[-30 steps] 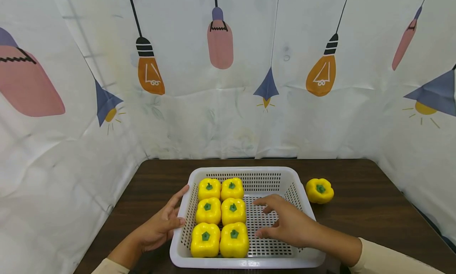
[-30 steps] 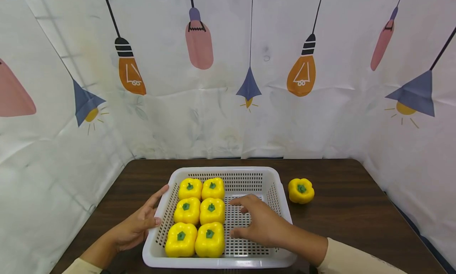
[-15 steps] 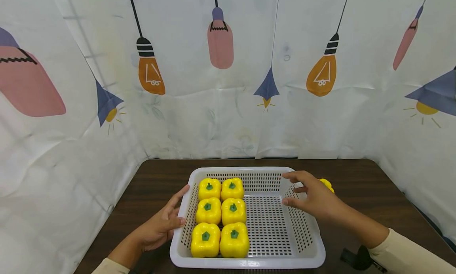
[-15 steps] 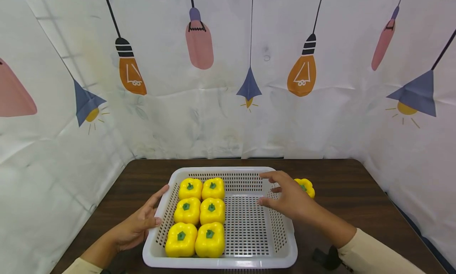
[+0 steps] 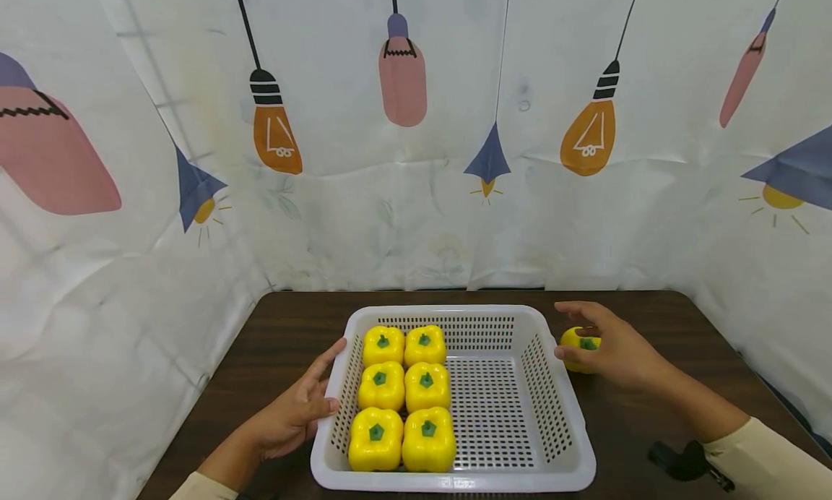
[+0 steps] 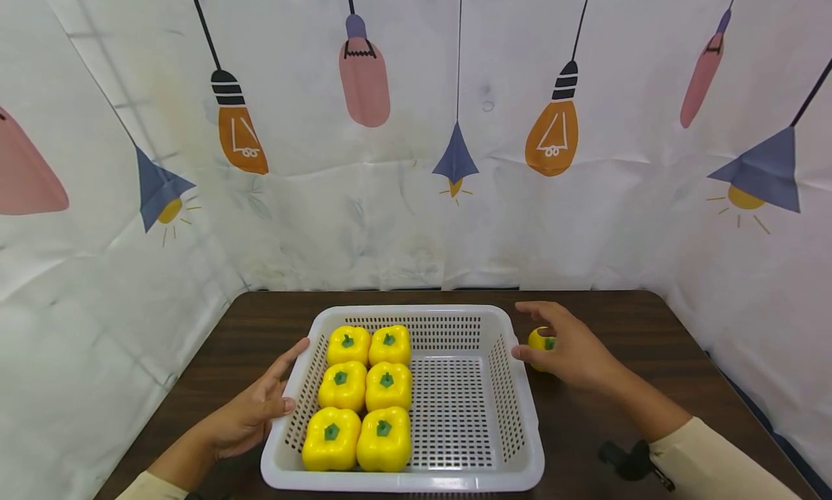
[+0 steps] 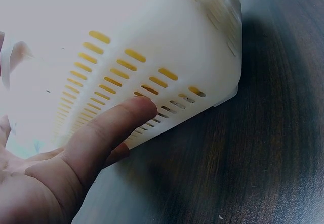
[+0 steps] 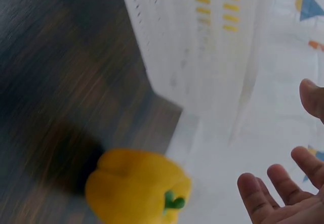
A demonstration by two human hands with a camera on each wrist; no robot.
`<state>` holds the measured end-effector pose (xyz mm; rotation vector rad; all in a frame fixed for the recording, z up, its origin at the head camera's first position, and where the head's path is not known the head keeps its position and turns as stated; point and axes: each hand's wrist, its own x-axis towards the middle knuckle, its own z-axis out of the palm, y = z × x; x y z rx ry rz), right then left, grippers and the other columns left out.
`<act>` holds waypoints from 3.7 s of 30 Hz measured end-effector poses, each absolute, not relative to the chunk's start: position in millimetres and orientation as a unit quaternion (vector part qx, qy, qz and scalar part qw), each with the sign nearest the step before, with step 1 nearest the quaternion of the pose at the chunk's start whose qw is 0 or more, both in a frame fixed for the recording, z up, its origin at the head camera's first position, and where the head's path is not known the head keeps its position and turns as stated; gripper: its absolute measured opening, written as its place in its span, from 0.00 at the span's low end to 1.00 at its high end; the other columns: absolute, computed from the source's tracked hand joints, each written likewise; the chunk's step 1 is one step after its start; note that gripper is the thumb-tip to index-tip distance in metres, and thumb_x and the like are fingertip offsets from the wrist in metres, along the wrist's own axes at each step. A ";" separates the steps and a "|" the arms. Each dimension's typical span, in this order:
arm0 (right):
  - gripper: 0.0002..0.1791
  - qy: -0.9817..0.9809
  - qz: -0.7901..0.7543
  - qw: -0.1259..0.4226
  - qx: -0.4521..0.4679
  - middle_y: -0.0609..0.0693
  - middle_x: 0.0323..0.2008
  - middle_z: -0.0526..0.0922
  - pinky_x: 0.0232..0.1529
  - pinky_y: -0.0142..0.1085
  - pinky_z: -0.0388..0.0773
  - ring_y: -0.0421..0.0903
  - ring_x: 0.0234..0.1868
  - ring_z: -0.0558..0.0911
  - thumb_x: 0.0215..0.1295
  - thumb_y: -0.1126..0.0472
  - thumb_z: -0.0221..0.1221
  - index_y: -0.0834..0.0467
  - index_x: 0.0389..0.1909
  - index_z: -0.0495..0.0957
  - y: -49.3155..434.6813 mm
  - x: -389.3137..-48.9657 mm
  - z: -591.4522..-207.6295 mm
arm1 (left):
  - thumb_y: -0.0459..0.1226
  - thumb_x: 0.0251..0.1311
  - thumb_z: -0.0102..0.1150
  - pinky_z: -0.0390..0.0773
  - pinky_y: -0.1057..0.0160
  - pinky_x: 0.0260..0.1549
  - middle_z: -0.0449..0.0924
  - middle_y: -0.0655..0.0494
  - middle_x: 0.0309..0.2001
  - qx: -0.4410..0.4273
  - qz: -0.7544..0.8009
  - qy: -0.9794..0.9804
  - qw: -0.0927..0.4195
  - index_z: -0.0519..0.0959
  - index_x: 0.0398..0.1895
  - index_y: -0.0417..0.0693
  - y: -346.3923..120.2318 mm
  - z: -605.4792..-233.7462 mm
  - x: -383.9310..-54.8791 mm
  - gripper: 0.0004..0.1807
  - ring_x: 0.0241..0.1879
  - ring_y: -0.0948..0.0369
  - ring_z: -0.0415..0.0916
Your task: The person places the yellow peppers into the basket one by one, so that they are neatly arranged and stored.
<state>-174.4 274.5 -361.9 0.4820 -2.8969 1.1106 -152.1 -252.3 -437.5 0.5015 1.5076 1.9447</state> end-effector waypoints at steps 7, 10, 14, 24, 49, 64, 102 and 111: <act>0.45 -0.926 0.343 -0.001 0.156 0.66 0.70 0.66 0.55 0.68 0.75 0.74 0.63 0.73 0.62 0.42 0.70 0.56 0.75 0.64 293.5 -178.5 -369.2 | 0.28 0.75 0.46 0.73 0.34 0.58 0.48 0.34 0.76 0.189 0.738 0.568 0.311 0.29 0.81 0.76 -251.9 -438.5 -151.8 0.50 0.65 0.41 0.71; 0.46 -0.932 0.331 0.001 0.150 0.67 0.70 0.66 0.56 0.69 0.74 0.75 0.63 0.71 0.62 0.41 0.70 0.57 0.75 0.63 301.0 -179.7 -373.4 | 0.28 0.76 0.47 0.73 0.34 0.58 0.50 0.35 0.76 0.189 0.739 0.567 0.311 0.29 0.81 0.75 -251.8 -438.6 -151.9 0.50 0.65 0.41 0.71; 0.47 -0.936 0.320 0.004 0.147 0.68 0.69 0.66 0.56 0.70 0.73 0.75 0.64 0.71 0.62 0.41 0.70 0.57 0.75 0.63 310.3 -181.4 -381.3 | 0.28 0.76 0.47 0.74 0.33 0.57 0.53 0.37 0.75 0.189 0.740 0.566 0.310 0.29 0.81 0.75 -252.4 -439.1 -152.3 0.50 0.65 0.41 0.71; 0.49 -0.932 0.331 -0.010 0.149 0.70 0.69 0.66 0.59 0.70 0.70 0.74 0.65 0.70 0.58 0.47 0.74 0.62 0.74 0.63 326.9 -186.7 -402.4 | 0.27 0.76 0.46 0.74 0.33 0.57 0.52 0.36 0.75 0.188 0.739 0.569 0.308 0.29 0.81 0.76 -252.9 -439.4 -152.5 0.50 0.65 0.42 0.71; 0.48 -0.944 0.309 -0.026 0.111 0.70 0.64 0.72 0.54 0.69 0.74 0.70 0.60 0.75 0.56 0.48 0.76 0.60 0.74 0.64 332.9 -195.7 -427.0 | 0.28 0.76 0.47 0.74 0.33 0.57 0.52 0.37 0.75 0.187 0.742 0.566 0.308 0.30 0.81 0.75 -252.1 -439.7 -152.7 0.49 0.65 0.42 0.71; 0.49 -0.939 0.327 -0.037 0.102 0.68 0.65 0.73 0.49 0.60 0.80 0.70 0.61 0.75 0.54 0.43 0.76 0.56 0.74 0.67 333.9 -194.3 -412.4 | 0.29 0.76 0.47 0.73 0.34 0.58 0.49 0.35 0.76 0.187 0.740 0.567 0.309 0.29 0.81 0.76 -252.5 -439.4 -150.8 0.49 0.66 0.42 0.70; 0.43 -0.929 0.299 0.014 0.218 0.54 0.62 0.78 0.49 0.51 0.81 0.56 0.55 0.81 0.53 0.42 0.76 0.47 0.71 0.73 286.0 -175.4 -320.3 | 0.27 0.75 0.46 0.74 0.33 0.57 0.51 0.36 0.75 0.190 0.739 0.566 0.311 0.30 0.81 0.76 -252.9 -440.4 -153.9 0.50 0.65 0.42 0.70; 0.43 -0.918 0.320 -0.024 0.234 0.51 0.64 0.77 0.53 0.61 0.79 0.56 0.57 0.80 0.53 0.44 0.76 0.47 0.71 0.73 263.6 -176.1 -327.7 | 0.27 0.74 0.48 0.73 0.33 0.57 0.50 0.36 0.75 0.189 0.741 0.566 0.309 0.30 0.81 0.76 -252.2 -440.1 -153.0 0.51 0.65 0.42 0.71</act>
